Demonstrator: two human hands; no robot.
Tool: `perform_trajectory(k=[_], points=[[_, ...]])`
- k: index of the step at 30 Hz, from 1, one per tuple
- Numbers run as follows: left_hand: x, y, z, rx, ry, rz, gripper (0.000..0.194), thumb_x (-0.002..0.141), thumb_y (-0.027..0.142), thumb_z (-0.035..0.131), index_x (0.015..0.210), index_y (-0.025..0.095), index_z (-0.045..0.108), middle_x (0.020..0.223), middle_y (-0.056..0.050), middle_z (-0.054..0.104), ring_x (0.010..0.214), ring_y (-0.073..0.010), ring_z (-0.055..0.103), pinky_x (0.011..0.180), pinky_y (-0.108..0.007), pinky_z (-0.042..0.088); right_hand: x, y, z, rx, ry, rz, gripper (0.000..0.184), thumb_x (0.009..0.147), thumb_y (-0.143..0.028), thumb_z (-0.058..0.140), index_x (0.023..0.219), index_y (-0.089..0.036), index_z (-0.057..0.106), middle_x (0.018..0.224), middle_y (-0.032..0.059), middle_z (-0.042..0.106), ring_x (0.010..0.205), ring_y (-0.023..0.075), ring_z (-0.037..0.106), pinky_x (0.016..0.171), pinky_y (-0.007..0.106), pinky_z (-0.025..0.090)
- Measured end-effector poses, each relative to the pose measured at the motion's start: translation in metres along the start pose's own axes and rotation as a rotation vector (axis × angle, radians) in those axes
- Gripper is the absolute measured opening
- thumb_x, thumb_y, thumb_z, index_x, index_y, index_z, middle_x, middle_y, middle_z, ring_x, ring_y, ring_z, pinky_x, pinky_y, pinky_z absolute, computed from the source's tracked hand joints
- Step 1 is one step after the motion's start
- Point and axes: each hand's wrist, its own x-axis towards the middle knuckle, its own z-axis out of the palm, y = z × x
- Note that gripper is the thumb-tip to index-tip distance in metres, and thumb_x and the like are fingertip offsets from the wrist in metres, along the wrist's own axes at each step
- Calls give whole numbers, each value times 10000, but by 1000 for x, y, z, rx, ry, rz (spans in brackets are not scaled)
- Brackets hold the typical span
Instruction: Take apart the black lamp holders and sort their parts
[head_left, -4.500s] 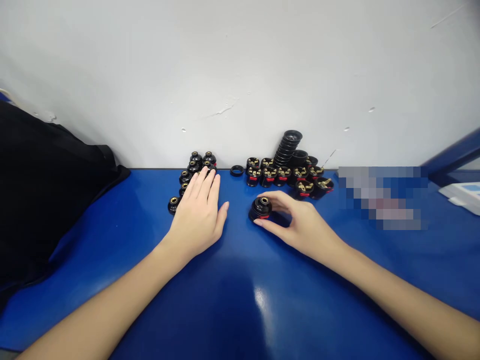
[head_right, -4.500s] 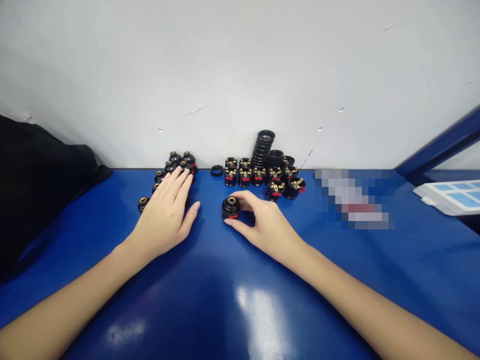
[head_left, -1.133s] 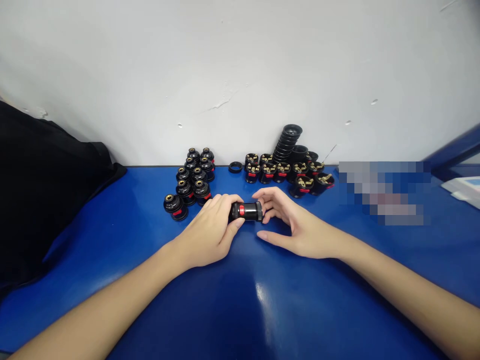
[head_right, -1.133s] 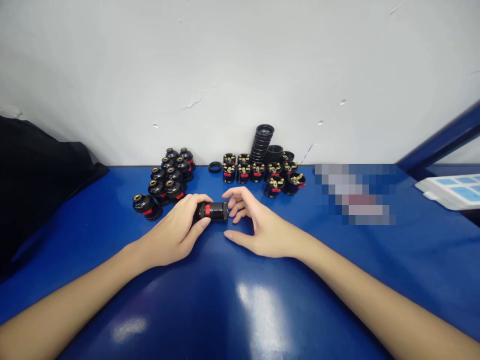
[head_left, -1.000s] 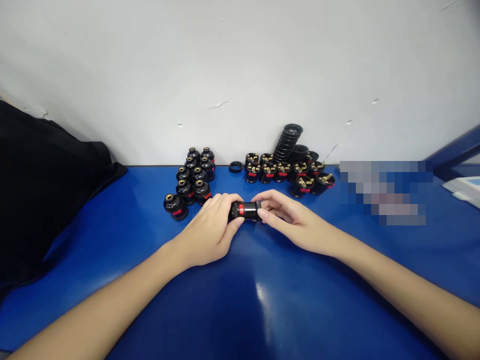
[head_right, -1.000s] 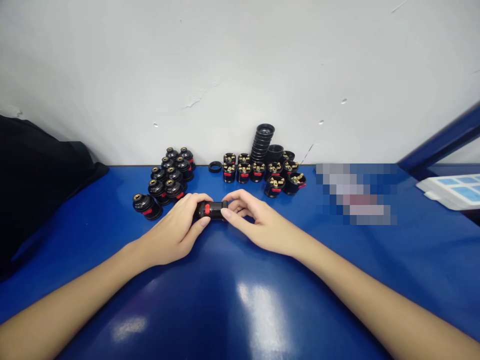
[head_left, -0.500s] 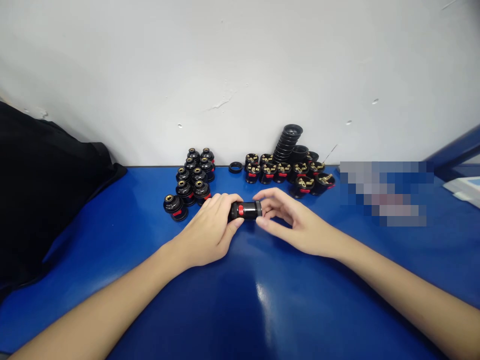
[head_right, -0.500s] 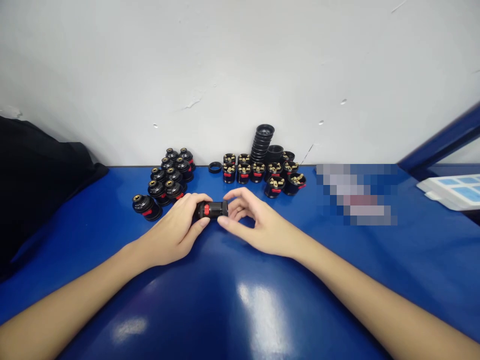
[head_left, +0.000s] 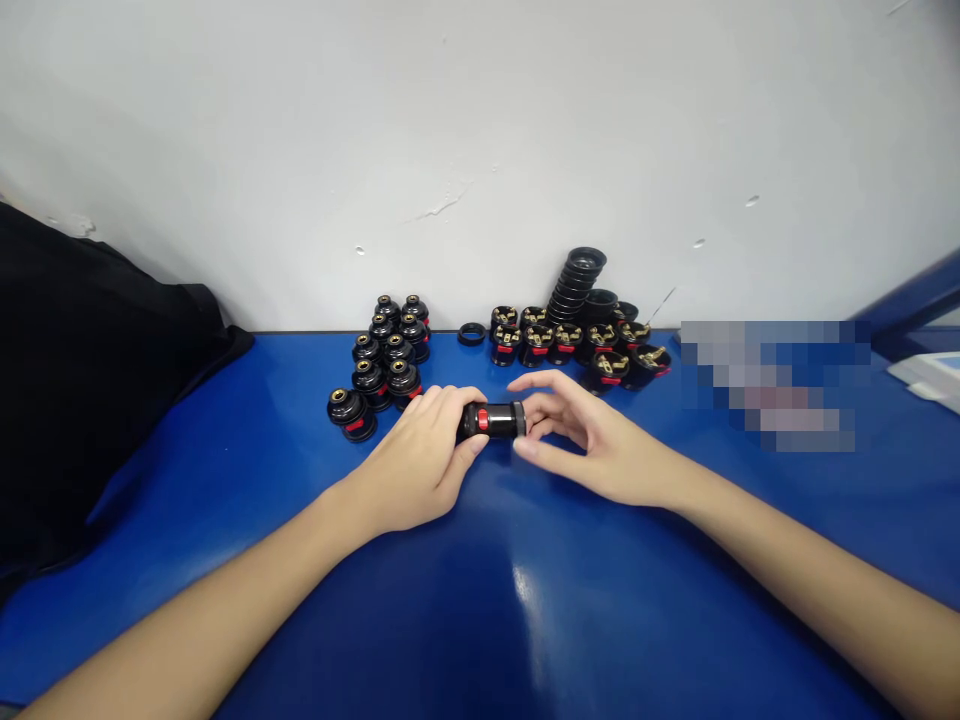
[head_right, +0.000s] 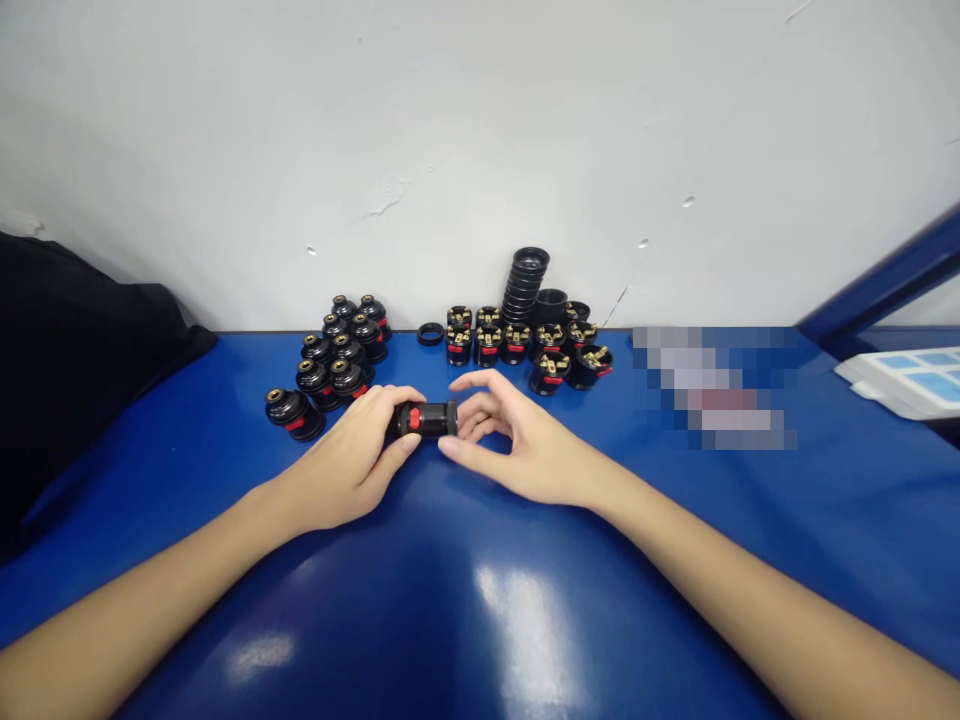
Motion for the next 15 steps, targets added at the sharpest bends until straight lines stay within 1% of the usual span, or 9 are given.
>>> perform_trajectory(k=[2,5,8,9,10,11,13,14,15], points=[[0,0,0,1,-1,6,230,1100,273,426,1303,182,482,1160,-99,610,1021,-267,556,938,-457,470,0,0,-1,4,-9,9,358,976,-424,706,1250,-252,552,1024,52,697,960,211,703,949,430,612],[0,0,0,0,-1,5,221,1098,270,428,1295,185,485,1151,-96,612,1008,-261,556,934,-454,469,1,1,-1,-13,-12,-37,440,907,-387,793,1258,-248,568,1122,65,675,982,211,703,956,426,619],[0,-1,0,5,0,5,219,1099,279,430,1291,187,485,1150,-100,616,1008,-266,557,926,-453,469,2,2,-1,31,21,15,310,958,-445,733,1146,-230,613,990,48,685,908,204,719,933,430,636],[0,-1,-1,11,-1,4,221,1099,282,432,1290,186,486,1149,-103,616,1010,-269,556,926,-455,469,2,3,0,53,36,19,292,968,-447,723,1131,-230,616,987,47,686,899,202,727,933,431,640],[0,-1,-1,14,-1,2,222,1099,283,432,1290,185,486,1145,-104,616,1010,-270,556,926,-456,469,2,3,0,72,42,3,305,955,-427,745,1152,-235,613,1041,54,687,922,204,737,945,432,640],[0,-1,-1,15,1,-2,222,1099,284,431,1289,184,488,1143,-103,615,1010,-270,556,930,-457,469,1,3,1,91,39,-25,372,922,-389,791,1207,-246,599,1143,67,680,976,210,746,972,432,637],[0,-1,-1,8,6,-7,221,1100,285,432,1286,182,490,1142,-102,612,1012,-267,558,935,-456,471,1,4,2,132,33,-68,566,859,-323,862,1327,-278,547,1351,92,620,1091,226,744,1022,431,623],[0,-1,-1,4,8,-6,219,1100,285,433,1283,182,492,1140,-99,612,1009,-265,559,931,-454,472,1,4,2,149,36,-62,573,865,-329,859,1341,-278,543,1373,99,613,1095,226,747,1018,428,626],[0,-1,0,1,9,-2,217,1100,287,434,1280,183,496,1136,-96,612,1003,-263,559,926,-451,474,1,5,3,161,43,-37,507,899,-361,830,1319,-265,562,1323,100,642,1048,218,758,990,424,636]])
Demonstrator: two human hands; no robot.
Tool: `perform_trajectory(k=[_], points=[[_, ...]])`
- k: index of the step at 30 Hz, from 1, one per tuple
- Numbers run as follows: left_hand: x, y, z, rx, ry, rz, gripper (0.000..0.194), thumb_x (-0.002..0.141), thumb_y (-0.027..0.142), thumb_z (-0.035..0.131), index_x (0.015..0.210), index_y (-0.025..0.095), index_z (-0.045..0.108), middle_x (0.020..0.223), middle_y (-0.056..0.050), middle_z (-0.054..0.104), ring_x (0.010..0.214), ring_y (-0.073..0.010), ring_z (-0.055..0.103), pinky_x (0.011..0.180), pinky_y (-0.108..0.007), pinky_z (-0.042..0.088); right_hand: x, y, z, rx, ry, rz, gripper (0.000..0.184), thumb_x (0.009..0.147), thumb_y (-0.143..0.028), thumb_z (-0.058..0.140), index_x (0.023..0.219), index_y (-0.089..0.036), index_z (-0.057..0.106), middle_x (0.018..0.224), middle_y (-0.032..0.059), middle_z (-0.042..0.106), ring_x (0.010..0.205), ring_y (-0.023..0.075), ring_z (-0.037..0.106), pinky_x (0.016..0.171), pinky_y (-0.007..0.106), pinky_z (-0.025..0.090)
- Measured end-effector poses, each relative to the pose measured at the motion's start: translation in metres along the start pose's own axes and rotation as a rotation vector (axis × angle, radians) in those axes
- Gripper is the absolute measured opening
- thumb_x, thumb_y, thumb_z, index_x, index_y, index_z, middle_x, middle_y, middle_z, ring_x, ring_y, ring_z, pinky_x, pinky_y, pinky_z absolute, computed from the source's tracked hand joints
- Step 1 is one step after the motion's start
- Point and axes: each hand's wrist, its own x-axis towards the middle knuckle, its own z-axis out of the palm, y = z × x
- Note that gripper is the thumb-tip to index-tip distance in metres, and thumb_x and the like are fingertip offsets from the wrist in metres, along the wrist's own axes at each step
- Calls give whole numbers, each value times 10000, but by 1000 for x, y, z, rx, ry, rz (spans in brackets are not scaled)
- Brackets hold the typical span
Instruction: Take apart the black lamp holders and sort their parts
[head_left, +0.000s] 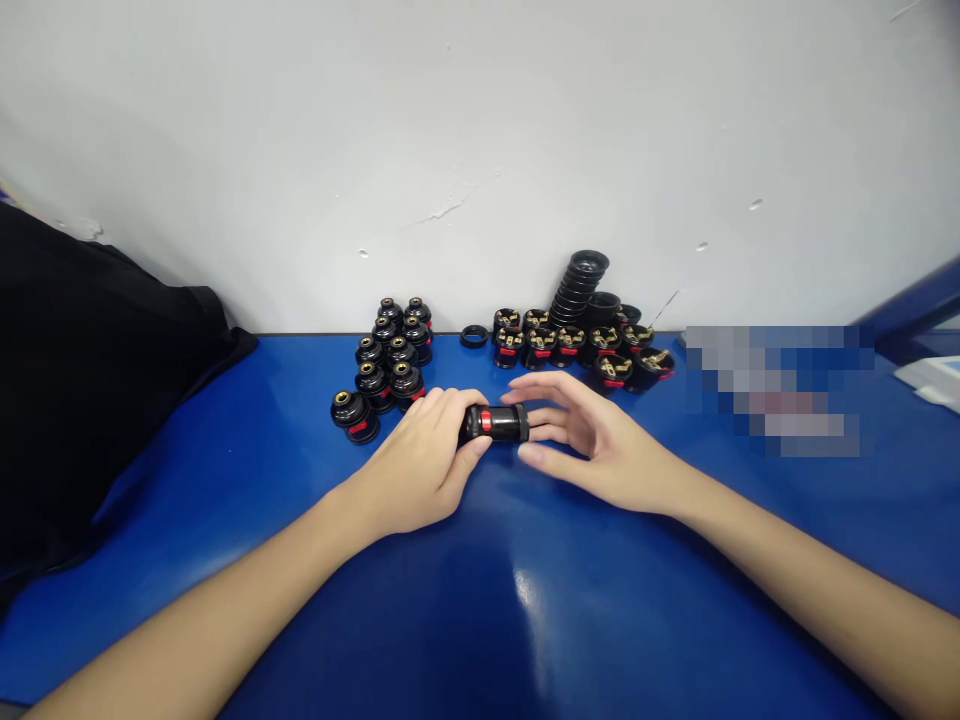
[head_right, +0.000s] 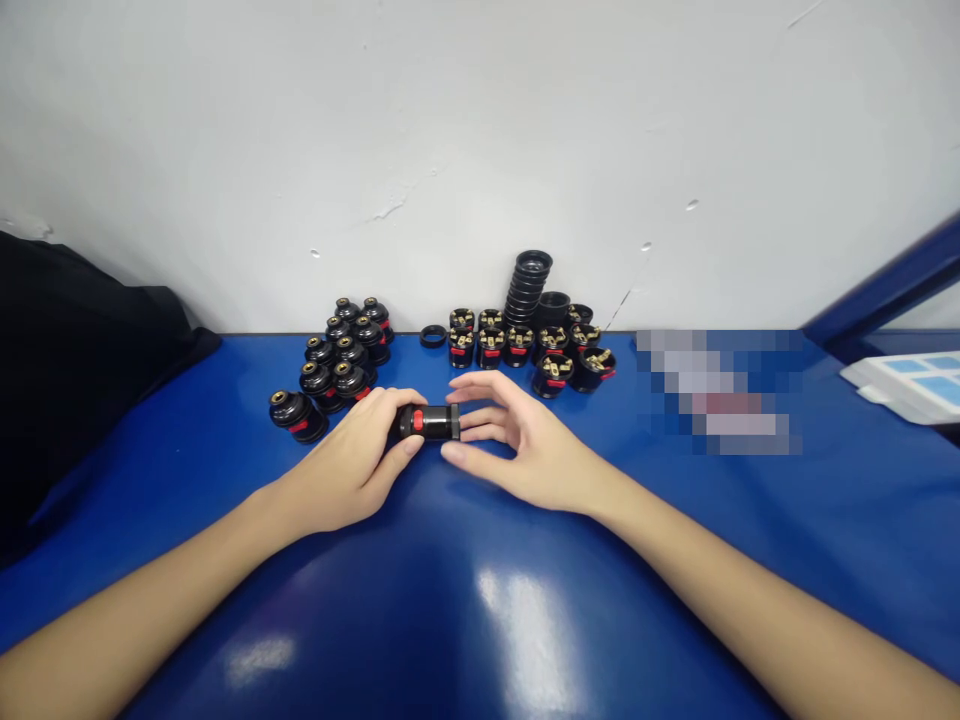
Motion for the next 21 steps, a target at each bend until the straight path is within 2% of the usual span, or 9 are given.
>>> perform_trajectory(k=[3,6,7,11,14,15,18,19,21], points=[[0,1,0,5,-3,9,212,1097,283,436,1274,187,503,1121,-93,615,988,-261,559,910,-447,476,0,0,1,19,26,34,330,960,-411,763,1195,-228,621,1151,85,695,951,202,763,943,423,650],[-1,1,0,4,0,4,226,1095,279,437,1291,184,496,1128,-97,620,997,-264,562,919,-451,477,0,0,1,51,35,-14,620,777,-312,944,1277,-267,580,1368,99,627,1144,243,732,1025,432,628],[-1,1,0,3,4,5,227,1095,280,437,1293,184,496,1131,-98,621,999,-264,563,922,-451,478,0,-1,1,62,43,-6,668,749,-306,963,1290,-274,573,1386,99,620,1148,244,732,1018,428,633],[-1,1,-2,7,10,9,216,1098,288,434,1278,191,503,1124,-95,625,988,-260,566,917,-442,482,2,0,2,70,49,48,371,891,-380,844,1169,-237,645,1121,72,715,949,207,771,920,418,666],[-1,1,-2,7,15,8,221,1101,292,430,1287,192,495,1133,-96,626,993,-258,570,924,-441,486,3,0,3,92,80,8,509,798,-340,928,1224,-256,661,1281,93,713,1090,255,768,1005,459,646],[-1,0,-2,5,17,10,220,1102,291,429,1286,191,495,1139,-96,626,995,-257,571,929,-442,486,3,0,3,105,91,27,523,791,-361,933,1230,-253,670,1280,99,726,1076,263,777,1003,473,650],[0,0,-2,1,15,9,214,1101,287,429,1279,190,500,1136,-93,625,996,-254,569,934,-443,488,4,1,2,113,86,99,426,848,-441,878,1171,-215,716,1082,97,791,925,257,807,946,500,674],[0,0,-2,-3,13,7,215,1102,287,427,1279,190,500,1132,-92,626,997,-254,570,935,-443,489,4,1,2,106,81,79,400,850,-433,877,1145,-210,725,1070,96,792,944,261,806,969,505,667],[0,1,-2,-11,14,4,221,1104,291,422,1285,188,497,1132,-93,627,1000,-255,575,937,-441,492,4,0,2,101,82,-5,448,796,-368,929,1165,-226,719,1205,101,770,1098,279,782,1056,504,629]])
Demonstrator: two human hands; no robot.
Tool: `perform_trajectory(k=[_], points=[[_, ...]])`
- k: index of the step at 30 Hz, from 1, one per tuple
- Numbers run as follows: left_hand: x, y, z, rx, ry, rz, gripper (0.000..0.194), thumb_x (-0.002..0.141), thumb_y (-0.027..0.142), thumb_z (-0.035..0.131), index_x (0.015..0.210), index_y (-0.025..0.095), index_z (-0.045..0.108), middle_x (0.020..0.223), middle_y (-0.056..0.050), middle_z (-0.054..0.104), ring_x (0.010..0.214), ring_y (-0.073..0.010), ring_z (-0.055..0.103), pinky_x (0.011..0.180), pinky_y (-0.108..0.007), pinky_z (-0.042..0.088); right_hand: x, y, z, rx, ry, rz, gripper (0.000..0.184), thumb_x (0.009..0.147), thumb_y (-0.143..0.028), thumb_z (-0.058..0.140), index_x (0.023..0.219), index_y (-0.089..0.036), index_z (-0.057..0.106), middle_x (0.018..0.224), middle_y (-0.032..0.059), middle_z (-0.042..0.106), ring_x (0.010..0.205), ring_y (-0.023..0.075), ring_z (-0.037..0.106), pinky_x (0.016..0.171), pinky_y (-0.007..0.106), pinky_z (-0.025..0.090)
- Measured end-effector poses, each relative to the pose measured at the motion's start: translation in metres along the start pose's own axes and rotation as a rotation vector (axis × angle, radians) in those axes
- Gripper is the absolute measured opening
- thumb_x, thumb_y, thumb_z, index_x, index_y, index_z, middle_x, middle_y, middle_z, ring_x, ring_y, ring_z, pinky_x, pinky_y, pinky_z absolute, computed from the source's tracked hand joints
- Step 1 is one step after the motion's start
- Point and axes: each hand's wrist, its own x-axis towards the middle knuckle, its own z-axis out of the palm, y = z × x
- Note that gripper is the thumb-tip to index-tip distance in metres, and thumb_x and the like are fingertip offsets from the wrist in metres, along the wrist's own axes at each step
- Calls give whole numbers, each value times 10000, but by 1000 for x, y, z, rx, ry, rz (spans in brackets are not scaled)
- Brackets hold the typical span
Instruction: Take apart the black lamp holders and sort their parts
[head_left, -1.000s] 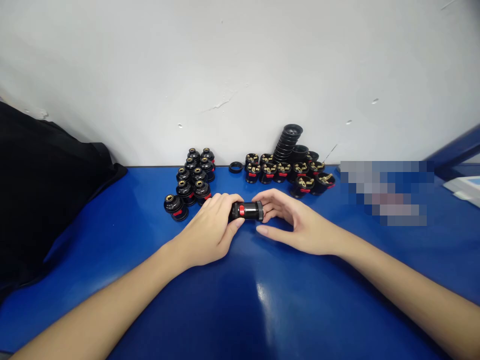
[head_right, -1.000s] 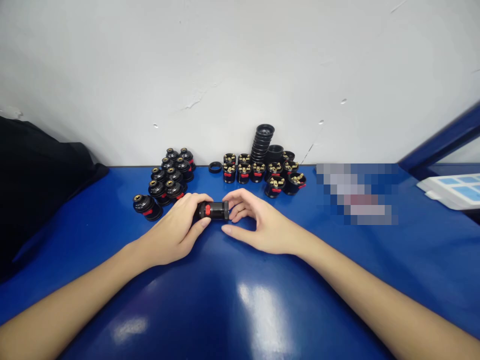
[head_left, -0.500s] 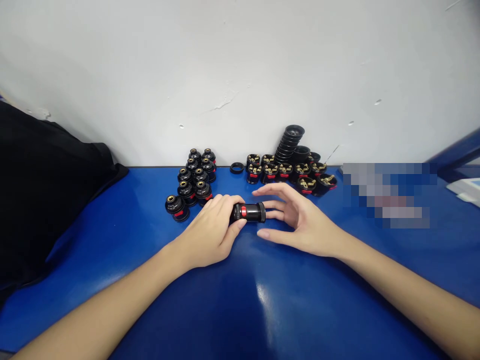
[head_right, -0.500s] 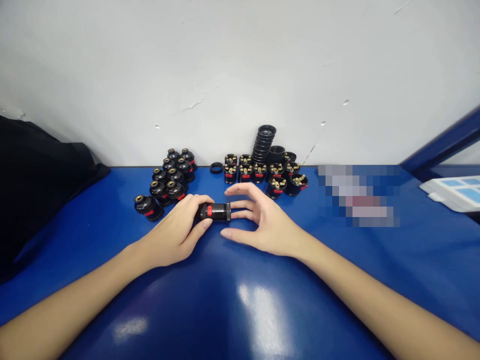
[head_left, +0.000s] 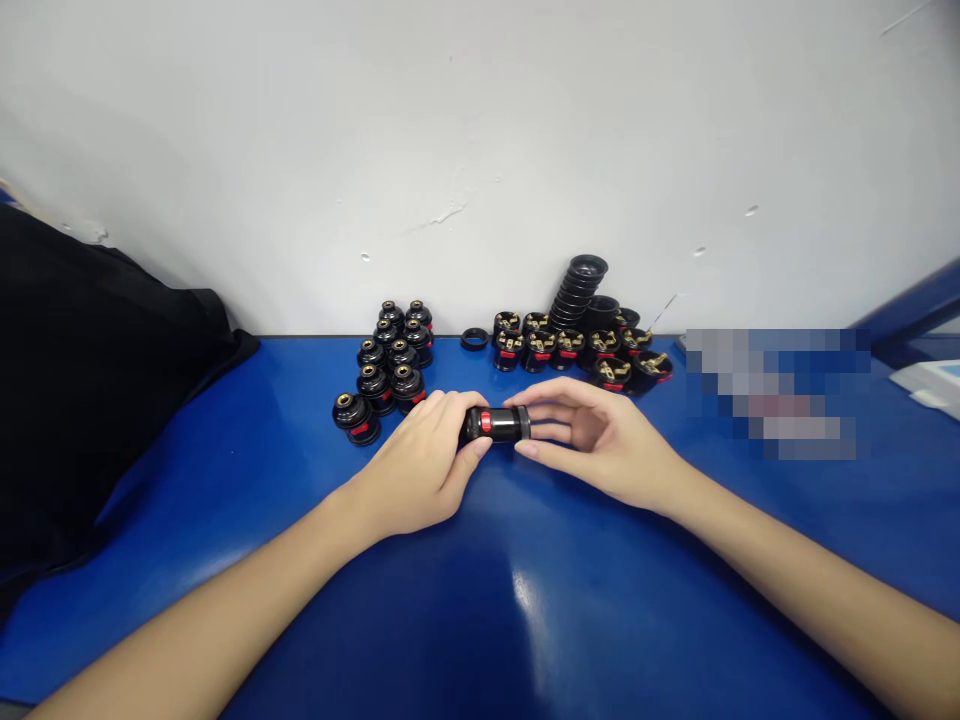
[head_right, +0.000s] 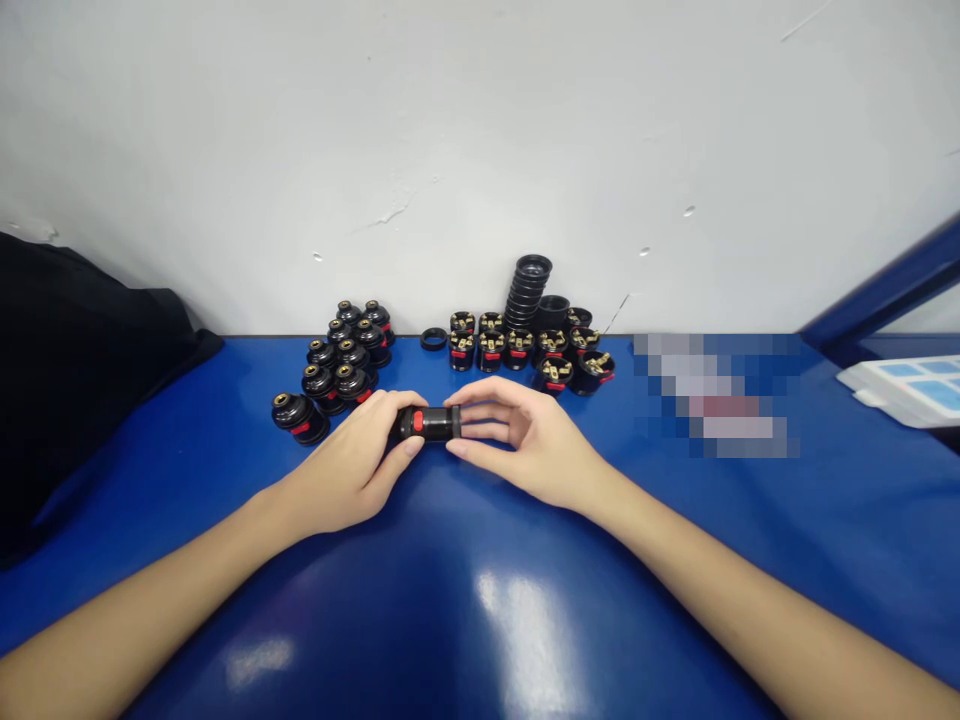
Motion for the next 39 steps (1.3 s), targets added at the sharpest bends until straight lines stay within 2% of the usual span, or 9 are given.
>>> perform_trajectory(k=[3,7,13,15,18,21,30,34,39], points=[[0,0,0,-6,7,6,226,1108,299,416,1290,189,493,1141,-96,629,998,-252,583,936,-434,499,0,-1,2,6,12,1,555,756,-366,960,1228,-242,697,1326,113,733,1157,289,769,1061,498,631],[0,0,-1,12,8,17,217,1108,304,421,1276,193,502,1125,-95,634,987,-251,587,925,-431,508,0,-2,1,-3,-6,158,473,862,-508,855,1181,-180,735,1018,111,814,898,272,822,941,527,686],[0,2,-3,-18,14,-11,235,1123,311,383,1292,188,491,1177,-106,641,1034,-251,598,953,-431,508,-3,-1,2,-53,27,-165,321,840,-306,899,1141,-264,796,1260,82,737,1215,285,730,1088,508,627],[0,3,-3,-23,17,-9,232,1122,306,385,1289,185,491,1173,-104,639,1030,-250,589,951,-428,504,-4,0,4,-77,19,-196,403,841,-283,898,1224,-295,771,1313,77,719,1268,281,705,1117,498,605],[0,4,-3,-8,25,31,220,1110,283,416,1294,185,486,1174,-98,630,1025,-248,568,956,-420,494,-4,1,6,-79,26,-66,536,862,-366,880,1363,-298,704,1304,94,748,1147,271,765,1057,489,637],[-1,4,-3,7,27,51,213,1102,267,435,1294,191,488,1177,-91,627,1018,-245,559,959,-416,487,-2,0,5,-75,26,33,388,913,-441,819,1250,-256,768,1112,85,809,977,249,803,987,477,669],[-2,4,-2,-133,13,-54,216,1134,325,384,1273,204,498,1196,-97,638,1078,-240,603,991,-426,508,-6,-4,5,-364,59,-371,277,910,-244,828,1172,-322,784,1222,68,764,1197,276,720,1114,511,599],[-1,4,-2,-96,31,-7,212,1129,311,384,1285,208,483,1204,-108,633,1072,-249,599,979,-434,516,-5,-4,7,-272,20,-228,421,911,-336,829,1308,-276,702,1338,97,728,1246,284,715,1116,494,600],[0,3,-2,-15,32,32,217,1115,283,399,1303,200,471,1198,-111,631,1043,-260,573,964,-447,500,-3,-4,5,-133,4,-59,312,951,-413,773,1204,-234,736,1002,75,791,902,242,801,880,434,699]])
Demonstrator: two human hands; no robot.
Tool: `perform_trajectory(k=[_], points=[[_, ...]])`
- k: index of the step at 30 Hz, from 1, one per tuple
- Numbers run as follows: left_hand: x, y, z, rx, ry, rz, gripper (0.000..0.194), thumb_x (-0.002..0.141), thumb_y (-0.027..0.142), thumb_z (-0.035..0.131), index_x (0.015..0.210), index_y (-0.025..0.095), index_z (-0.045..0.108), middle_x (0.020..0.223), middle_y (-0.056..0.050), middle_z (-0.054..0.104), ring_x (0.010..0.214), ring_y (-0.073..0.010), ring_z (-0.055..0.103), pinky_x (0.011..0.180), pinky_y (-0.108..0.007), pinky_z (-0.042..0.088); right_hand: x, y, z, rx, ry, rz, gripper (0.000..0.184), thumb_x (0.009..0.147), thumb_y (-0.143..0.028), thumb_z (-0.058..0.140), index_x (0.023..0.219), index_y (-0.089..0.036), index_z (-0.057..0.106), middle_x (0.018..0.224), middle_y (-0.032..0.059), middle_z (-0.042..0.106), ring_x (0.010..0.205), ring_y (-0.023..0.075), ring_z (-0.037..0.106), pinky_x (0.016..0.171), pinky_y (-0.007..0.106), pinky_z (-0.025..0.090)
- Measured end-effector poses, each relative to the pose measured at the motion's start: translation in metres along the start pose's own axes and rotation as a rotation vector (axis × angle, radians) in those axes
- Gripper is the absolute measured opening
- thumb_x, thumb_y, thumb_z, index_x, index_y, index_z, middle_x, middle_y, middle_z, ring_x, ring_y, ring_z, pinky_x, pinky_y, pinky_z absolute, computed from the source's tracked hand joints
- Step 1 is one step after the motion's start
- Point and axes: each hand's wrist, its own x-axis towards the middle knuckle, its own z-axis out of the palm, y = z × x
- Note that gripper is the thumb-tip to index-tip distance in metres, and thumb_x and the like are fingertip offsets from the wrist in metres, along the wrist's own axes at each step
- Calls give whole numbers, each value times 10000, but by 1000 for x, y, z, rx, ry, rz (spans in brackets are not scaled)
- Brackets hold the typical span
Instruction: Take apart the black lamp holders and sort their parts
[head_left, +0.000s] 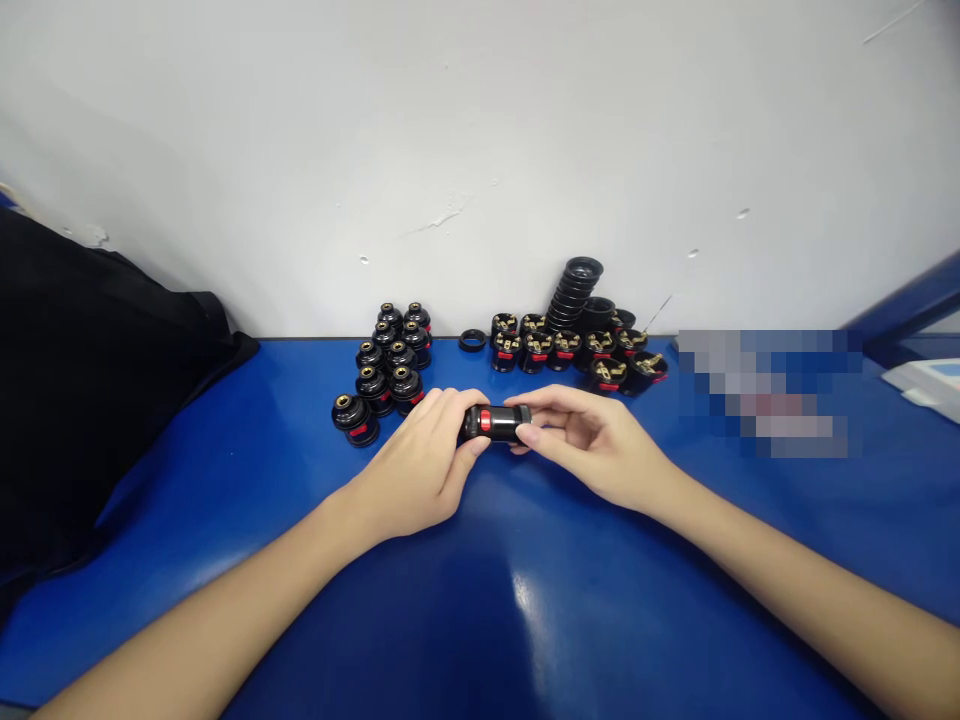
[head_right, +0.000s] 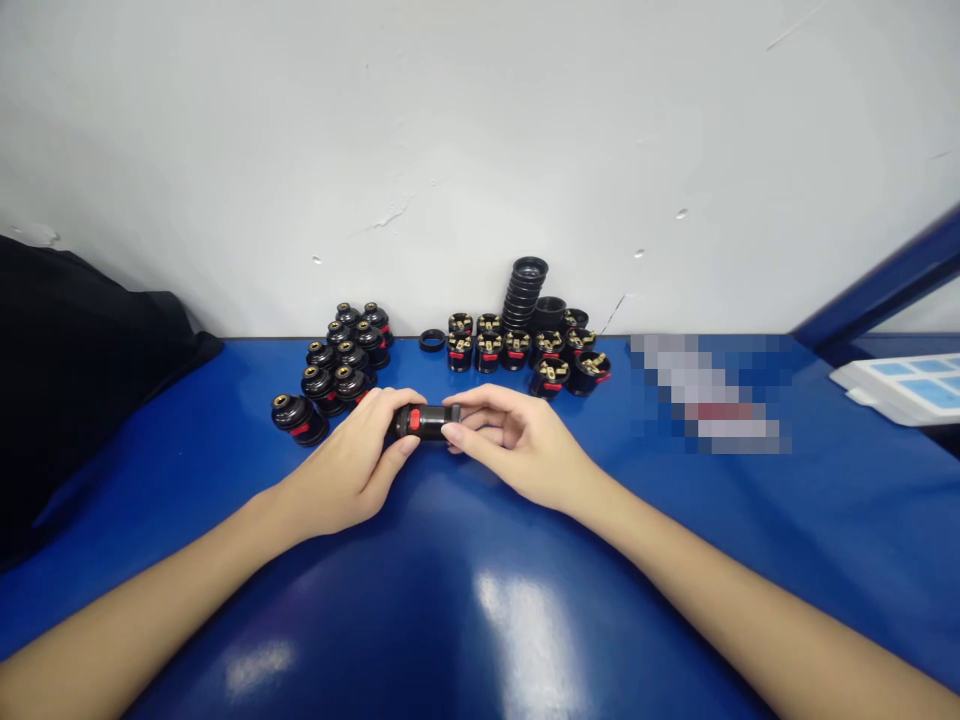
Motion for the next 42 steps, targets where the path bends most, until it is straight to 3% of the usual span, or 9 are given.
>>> perform_trajectory(k=[4,8,17,21,26,32,37,42], points=[[0,2,0,-58,3,-64,221,1128,319,374,1275,199,489,1193,-104,636,1049,-251,589,971,-442,496,-3,0,-4,-196,56,-272,299,900,-249,831,1188,-302,772,1231,79,745,1138,270,751,1018,478,654],[-1,2,0,-135,8,-133,228,1133,355,362,1227,212,513,1132,-87,641,1010,-236,616,930,-416,512,-6,1,-8,-458,82,-443,301,936,-173,764,1176,-353,784,1237,67,762,1156,288,738,1062,534,618],[-2,1,0,-73,24,-82,237,1123,331,383,1287,203,497,1173,-103,639,1047,-253,600,963,-430,499,-1,-5,-17,-308,145,-278,397,982,-352,748,1376,-389,717,1344,81,605,1192,278,702,1016,468,668],[-3,0,1,-83,-6,-86,239,1124,331,389,1289,197,500,1155,-89,623,1029,-239,586,958,-417,494,7,-14,-21,-364,151,-263,436,983,-346,749,1405,-350,641,1307,77,658,1165,270,714,1023,466,645],[-3,0,2,-83,-19,-72,247,1123,329,401,1311,195,491,1155,-81,617,1030,-231,581,967,-411,490,35,-28,-27,-699,56,-406,27,988,-272,714,984,-247,721,1259,108,716,1161,306,708,1045,524,584],[-3,1,2,-95,-38,-77,249,1125,331,396,1310,197,493,1177,-87,619,1045,-237,583,970,-413,488,90,-29,-26,-998,-10,-547,104,984,-183,681,952,-192,779,1299,168,680,1228,360,615,1059,561,500],[-2,0,2,-100,-40,-85,259,1126,333,394,1318,192,496,1172,-90,616,1048,-239,583,971,-420,488,122,-27,-9,-1337,-53,-409,105,958,-165,720,965,-144,823,1258,183,698,1192,382,562,1001,539,420],[-3,0,1,-102,-36,-76,261,1128,328,386,1313,183,501,1168,-91,614,1043,-238,573,975,-425,483,131,-19,7,-1610,-27,-346,203,999,-158,638,1001,-127,839,1273,210,697,1209,409,532,968,528,347]])
